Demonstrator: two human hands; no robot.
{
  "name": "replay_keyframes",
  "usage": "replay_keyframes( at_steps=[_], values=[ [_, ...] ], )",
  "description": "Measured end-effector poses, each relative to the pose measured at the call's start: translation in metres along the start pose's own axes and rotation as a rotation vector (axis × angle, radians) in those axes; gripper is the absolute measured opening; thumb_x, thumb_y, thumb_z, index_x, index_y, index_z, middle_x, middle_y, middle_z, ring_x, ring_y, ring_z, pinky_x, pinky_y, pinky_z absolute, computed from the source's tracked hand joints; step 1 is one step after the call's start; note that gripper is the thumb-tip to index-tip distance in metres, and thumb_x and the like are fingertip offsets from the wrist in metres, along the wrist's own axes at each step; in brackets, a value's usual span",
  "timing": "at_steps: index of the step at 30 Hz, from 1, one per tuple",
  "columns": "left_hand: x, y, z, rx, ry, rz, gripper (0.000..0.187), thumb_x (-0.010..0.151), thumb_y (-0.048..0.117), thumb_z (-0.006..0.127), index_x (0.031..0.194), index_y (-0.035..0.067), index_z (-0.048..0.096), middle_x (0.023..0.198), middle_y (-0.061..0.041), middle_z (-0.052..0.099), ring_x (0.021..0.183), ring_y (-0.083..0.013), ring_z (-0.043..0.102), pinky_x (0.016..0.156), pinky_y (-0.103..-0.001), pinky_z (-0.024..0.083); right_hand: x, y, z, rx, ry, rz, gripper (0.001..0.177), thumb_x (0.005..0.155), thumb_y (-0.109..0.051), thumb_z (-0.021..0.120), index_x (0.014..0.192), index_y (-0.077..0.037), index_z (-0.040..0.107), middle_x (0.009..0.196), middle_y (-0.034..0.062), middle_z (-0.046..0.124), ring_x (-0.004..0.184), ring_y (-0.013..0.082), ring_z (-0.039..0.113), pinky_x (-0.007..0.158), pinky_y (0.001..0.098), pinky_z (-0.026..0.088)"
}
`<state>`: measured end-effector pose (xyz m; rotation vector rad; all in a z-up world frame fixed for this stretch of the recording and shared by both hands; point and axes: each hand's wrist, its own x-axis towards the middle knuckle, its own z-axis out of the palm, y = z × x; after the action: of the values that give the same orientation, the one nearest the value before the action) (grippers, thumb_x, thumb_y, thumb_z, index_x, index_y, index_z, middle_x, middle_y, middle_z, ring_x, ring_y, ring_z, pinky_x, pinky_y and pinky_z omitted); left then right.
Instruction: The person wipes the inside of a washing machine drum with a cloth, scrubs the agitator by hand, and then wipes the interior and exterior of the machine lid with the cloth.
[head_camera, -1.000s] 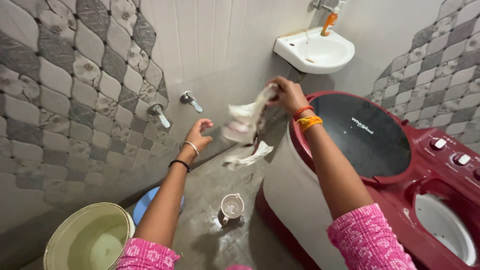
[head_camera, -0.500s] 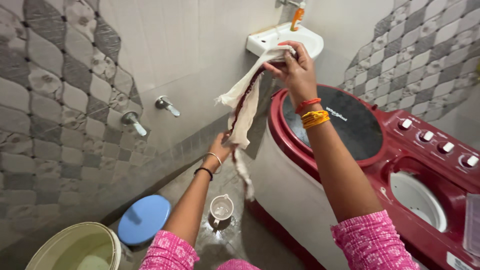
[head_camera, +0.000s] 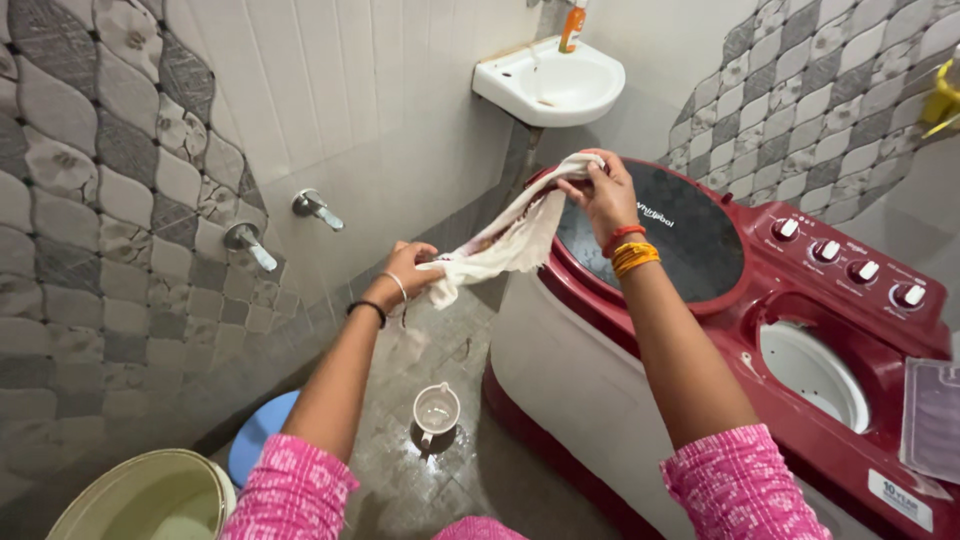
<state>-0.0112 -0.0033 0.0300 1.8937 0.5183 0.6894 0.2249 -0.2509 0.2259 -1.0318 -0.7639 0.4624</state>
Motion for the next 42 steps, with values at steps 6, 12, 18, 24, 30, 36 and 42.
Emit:
replay_keyframes(
  at_steps=[6, 12, 18, 24, 30, 36, 42],
  values=[
    [0.004, 0.033, -0.019, 0.109, -0.231, 0.083, 0.049, 0.070, 0.021, 0.089, 0.111, 0.000, 0.070, 0.098, -0.007, 0.073, 0.088, -0.0141, 0.068, 0.076, -0.027, 0.053, -0.006, 0.013, -0.019, -0.182, -0.030, -0.031, 0.029, 0.107, -0.014, 0.049, 0.135, -0.007, 0.051, 0.120, 0.0083, 0.060, 0.105, 0.0186, 0.065, 0.091, 0.0367, 0.061],
    [0.009, 0.144, 0.004, -0.606, -0.284, -0.027, 0.031, 0.092, 0.028, 0.075, 0.109, 0.002, 0.071, 0.096, 0.000, 0.071, 0.086, -0.0089, 0.065, 0.076, -0.026, 0.053, -0.019, 0.021, -0.018, -0.979, -0.510, -0.220, 0.091, 0.077, -0.014, 0.074, 0.158, -0.007, 0.032, 0.149, 0.0172, 0.043, 0.131, 0.0342, 0.043, 0.111, 0.0390, 0.039],
    [0.019, 0.242, 0.044, 0.252, -0.043, 0.497, 0.031, 0.081, 0.021, 0.082, 0.105, 0.003, 0.074, 0.093, -0.008, 0.075, 0.084, -0.0151, 0.072, 0.076, -0.031, 0.057, -0.051, 0.012, -0.007, -0.937, -0.671, -0.088, 0.133, 0.075, -0.030, 0.094, 0.158, 0.004, -0.003, 0.164, 0.0243, 0.006, 0.156, 0.0332, 0.004, 0.125, 0.0401, 0.009],
    [0.048, 0.304, 0.101, 0.142, -0.025, 0.475, 0.035, 0.077, 0.025, 0.090, 0.098, 0.003, 0.073, 0.091, -0.008, 0.076, 0.084, -0.0177, 0.073, 0.076, -0.031, 0.058, -0.079, -0.006, -0.028, -0.410, -0.593, 0.243, 0.118, 0.071, -0.026, 0.090, 0.161, 0.001, 0.019, 0.159, 0.0129, 0.039, 0.144, 0.0252, 0.039, 0.117, 0.0390, 0.038],
    [0.077, 0.334, 0.156, -0.542, -0.144, 0.331, 0.035, 0.088, 0.015, 0.082, 0.113, 0.000, 0.063, 0.101, -0.008, 0.075, 0.088, -0.0145, 0.071, 0.070, -0.027, 0.055, -0.076, -0.028, -0.086, -0.493, -0.512, 0.166, 0.116, 0.071, -0.024, 0.089, 0.162, -0.006, 0.020, 0.148, 0.0091, 0.048, 0.134, 0.0220, 0.048, 0.113, 0.0356, 0.040],
    [0.100, 0.344, 0.194, -0.952, -0.202, 0.311, 0.040, 0.089, 0.001, 0.078, 0.122, -0.002, 0.054, 0.111, -0.011, 0.068, 0.100, -0.0194, 0.071, 0.082, -0.032, 0.060, -0.079, -0.044, -0.171, -0.510, -0.433, -0.011, 0.096, 0.079, -0.015, 0.085, 0.159, -0.005, 0.032, 0.150, 0.0041, 0.050, 0.139, 0.0170, 0.045, 0.117, 0.0331, 0.035],
    [0.105, 0.321, 0.235, -1.005, -0.232, 0.014, 0.024, 0.097, 0.023, 0.070, 0.110, 0.003, 0.067, 0.098, -0.007, 0.073, 0.085, -0.0195, 0.072, 0.069, -0.035, 0.060, -0.106, -0.115, -0.271, -0.353, -0.181, -0.055, 0.063, 0.082, 0.003, 0.064, 0.144, -0.002, 0.053, 0.134, 0.0047, 0.061, 0.125, 0.0145, 0.058, 0.107, 0.0311, 0.046]
  ],
)
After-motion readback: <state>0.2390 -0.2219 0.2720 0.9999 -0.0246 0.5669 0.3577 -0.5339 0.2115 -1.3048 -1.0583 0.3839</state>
